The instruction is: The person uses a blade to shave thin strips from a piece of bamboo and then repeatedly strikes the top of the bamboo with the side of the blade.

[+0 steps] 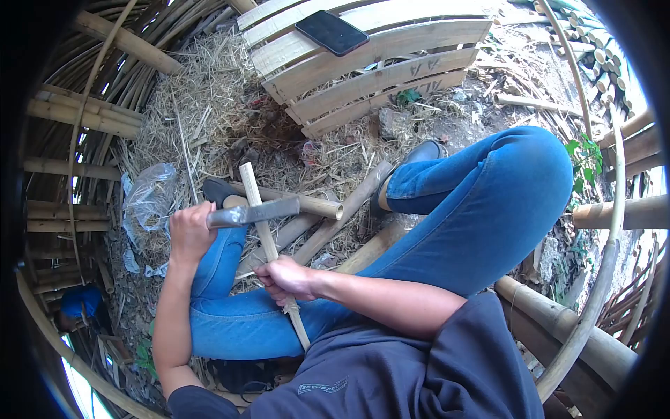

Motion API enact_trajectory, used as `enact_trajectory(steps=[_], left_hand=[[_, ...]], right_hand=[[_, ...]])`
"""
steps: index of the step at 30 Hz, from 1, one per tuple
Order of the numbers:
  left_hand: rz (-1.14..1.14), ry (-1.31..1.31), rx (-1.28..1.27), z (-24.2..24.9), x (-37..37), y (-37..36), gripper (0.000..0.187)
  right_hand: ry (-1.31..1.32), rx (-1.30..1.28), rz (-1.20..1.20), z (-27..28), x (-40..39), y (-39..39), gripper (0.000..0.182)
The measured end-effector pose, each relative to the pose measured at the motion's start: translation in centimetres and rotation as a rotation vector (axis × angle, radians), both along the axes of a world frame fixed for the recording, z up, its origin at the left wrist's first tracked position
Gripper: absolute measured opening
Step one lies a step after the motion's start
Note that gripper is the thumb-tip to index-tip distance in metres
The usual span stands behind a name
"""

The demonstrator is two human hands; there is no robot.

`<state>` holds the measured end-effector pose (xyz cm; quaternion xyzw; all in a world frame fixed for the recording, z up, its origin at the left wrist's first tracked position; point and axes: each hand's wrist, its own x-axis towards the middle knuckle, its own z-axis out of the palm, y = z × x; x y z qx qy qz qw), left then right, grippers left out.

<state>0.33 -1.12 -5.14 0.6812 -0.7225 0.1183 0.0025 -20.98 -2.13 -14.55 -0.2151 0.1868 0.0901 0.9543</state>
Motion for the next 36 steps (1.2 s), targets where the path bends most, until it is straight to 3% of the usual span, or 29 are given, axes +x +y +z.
enact_trajectory(steps=[7,14,18,25,29,36], left_hand=[[0.076,-0.087,-0.081,1.6,2.1,-1.2,0.006],[0.299,-0.143,-0.22,3.0,5.4,-0.5,0.005],[0.197,0.148,-0.281,3.8,4.7,0.7,0.012],[-0.002,0.11,-0.067,3.3,1.2,1.5,0.024],[0.007,0.166,-0.002,2.9,-0.1,1.9,0.032],[-0.028,0.025,0.045,1.1,0.5,1.9,0.03]], right_hand=[[0.03,-0.029,0.001,0.8,0.3,0.4,0.046],[-0.05,-0.034,0.013,1.2,0.1,0.2,0.043],[0.009,0.018,-0.019,0.2,0.2,-0.1,0.043],[-0.023,0.034,-0.016,0.2,0.2,-0.5,0.042],[-0.016,0.031,-0.03,0.3,0.2,-0.4,0.042],[-0.017,0.014,-0.051,0.1,0.3,-0.6,0.041]])
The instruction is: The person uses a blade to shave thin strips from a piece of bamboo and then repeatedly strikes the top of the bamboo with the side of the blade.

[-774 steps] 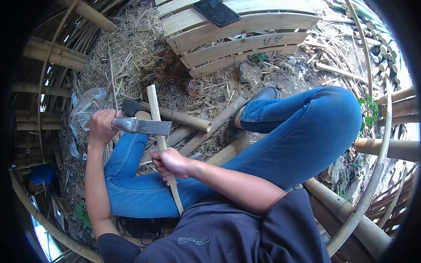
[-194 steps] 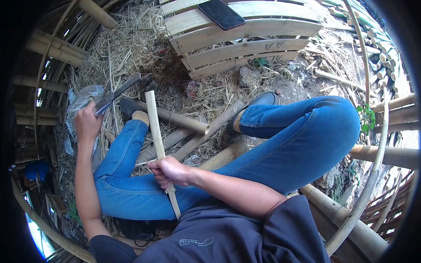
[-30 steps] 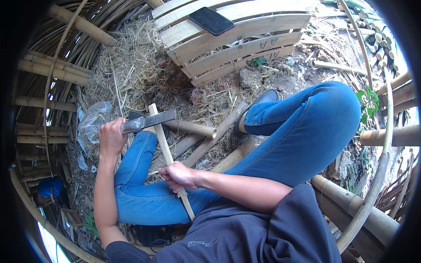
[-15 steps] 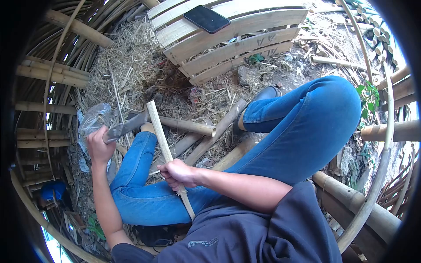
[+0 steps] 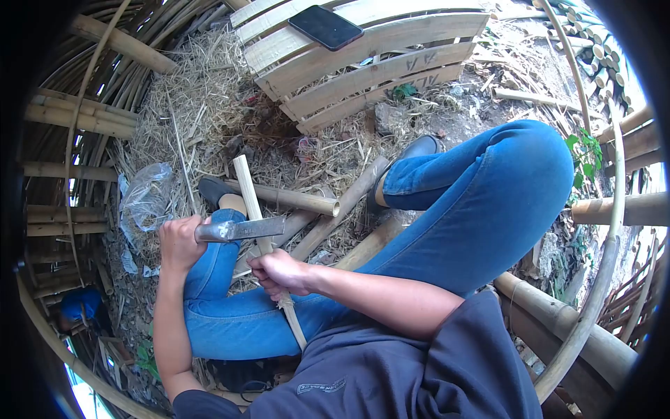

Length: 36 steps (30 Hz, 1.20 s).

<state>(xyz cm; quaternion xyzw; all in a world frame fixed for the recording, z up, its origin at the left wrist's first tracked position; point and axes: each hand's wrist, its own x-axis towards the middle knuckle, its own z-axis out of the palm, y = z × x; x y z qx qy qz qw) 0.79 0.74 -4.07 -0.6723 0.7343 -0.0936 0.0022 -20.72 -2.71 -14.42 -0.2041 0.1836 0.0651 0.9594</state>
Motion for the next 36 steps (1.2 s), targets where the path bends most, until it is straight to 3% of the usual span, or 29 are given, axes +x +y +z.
enact_trajectory(steps=[10,23,28,36], left_hand=[[-0.034,-0.009,-0.102,-1.7,2.7,-1.7,0.012],[0.307,-0.208,-0.261,0.1,6.5,-2.0,0.013],[0.165,0.079,-0.361,1.2,5.5,-1.0,0.02],[-0.097,0.108,-0.042,0.6,2.2,-0.7,0.032]], right_hand=[[0.069,-0.044,0.003,0.6,0.0,0.4,0.046],[0.0,-0.059,0.047,0.6,0.3,1.3,0.04],[0.053,-0.018,0.017,0.6,0.3,0.3,0.045],[0.036,-0.001,-0.003,0.7,0.0,0.1,0.047]])
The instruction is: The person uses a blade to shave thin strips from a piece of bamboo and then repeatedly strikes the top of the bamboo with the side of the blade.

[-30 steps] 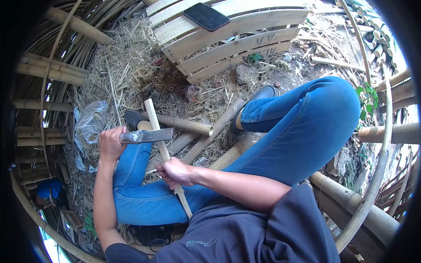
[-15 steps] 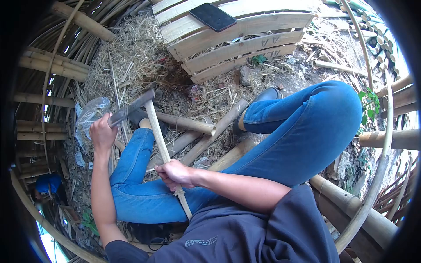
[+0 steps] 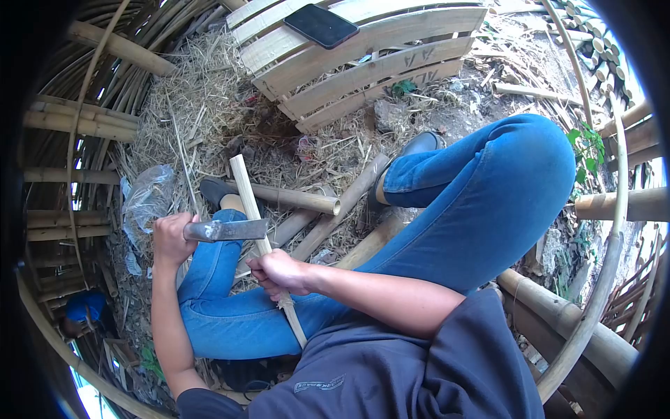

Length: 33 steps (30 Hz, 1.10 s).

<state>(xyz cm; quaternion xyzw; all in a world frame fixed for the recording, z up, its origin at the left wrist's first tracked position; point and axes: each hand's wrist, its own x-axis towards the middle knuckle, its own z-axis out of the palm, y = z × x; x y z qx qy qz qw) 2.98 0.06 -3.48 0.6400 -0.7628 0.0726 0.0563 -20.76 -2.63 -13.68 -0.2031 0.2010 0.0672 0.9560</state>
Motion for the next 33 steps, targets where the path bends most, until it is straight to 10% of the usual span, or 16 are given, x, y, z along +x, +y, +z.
enact_trajectory(steps=[33], left_hand=[[0.275,0.036,-0.161,0.5,2.1,-0.5,0.018]], right_hand=[[-0.024,0.028,0.025,-1.0,0.0,0.3,0.041]])
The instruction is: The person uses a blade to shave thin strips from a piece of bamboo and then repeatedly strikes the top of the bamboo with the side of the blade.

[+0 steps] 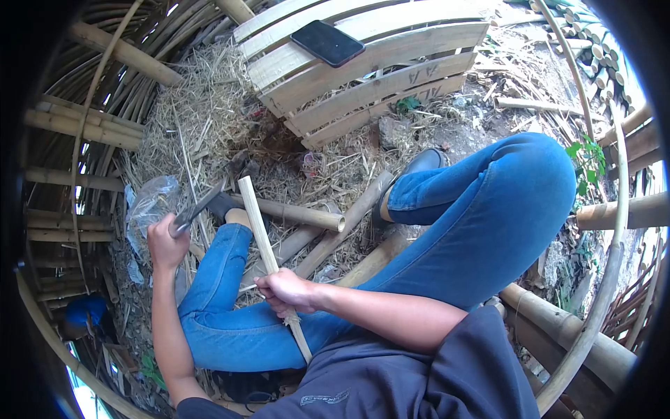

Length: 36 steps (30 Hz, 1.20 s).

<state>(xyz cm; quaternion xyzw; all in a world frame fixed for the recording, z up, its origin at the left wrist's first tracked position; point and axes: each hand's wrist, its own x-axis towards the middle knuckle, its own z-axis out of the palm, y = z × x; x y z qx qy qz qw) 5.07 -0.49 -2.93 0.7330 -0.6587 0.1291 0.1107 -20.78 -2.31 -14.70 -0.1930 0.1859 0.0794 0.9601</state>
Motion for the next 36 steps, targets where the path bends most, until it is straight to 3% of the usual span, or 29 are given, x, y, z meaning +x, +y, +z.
enact_trajectory(steps=[4,9,15,23,26,36], left_hand=[[-0.11,0.018,0.08,0.9,-2.9,0.8,0.023],[-0.278,-0.124,0.255,-0.1,-5.4,1.0,0.033],[-0.249,-0.055,0.293,-1.6,-4.5,1.0,0.021],[-0.193,-0.043,0.188,-2.2,-4.4,1.7,0.016],[-0.05,-0.082,0.101,-0.9,-4.4,1.0,0.008],[0.043,-0.164,-0.033,0.6,-2.1,-0.3,0.012]], right_hand=[[0.028,-0.018,0.001,1.0,0.0,-0.1,0.047],[-0.03,-0.019,0.009,0.5,0.0,-0.8,0.04],[-0.019,-0.072,0.035,0.6,0.1,-0.3,0.047],[-0.078,-0.077,0.008,0.3,0.0,-0.3,0.041],[-0.058,-0.095,-0.004,1.7,-0.2,-0.1,0.045],[-0.026,-0.065,0.01,2.0,-0.1,0.3,0.046]])
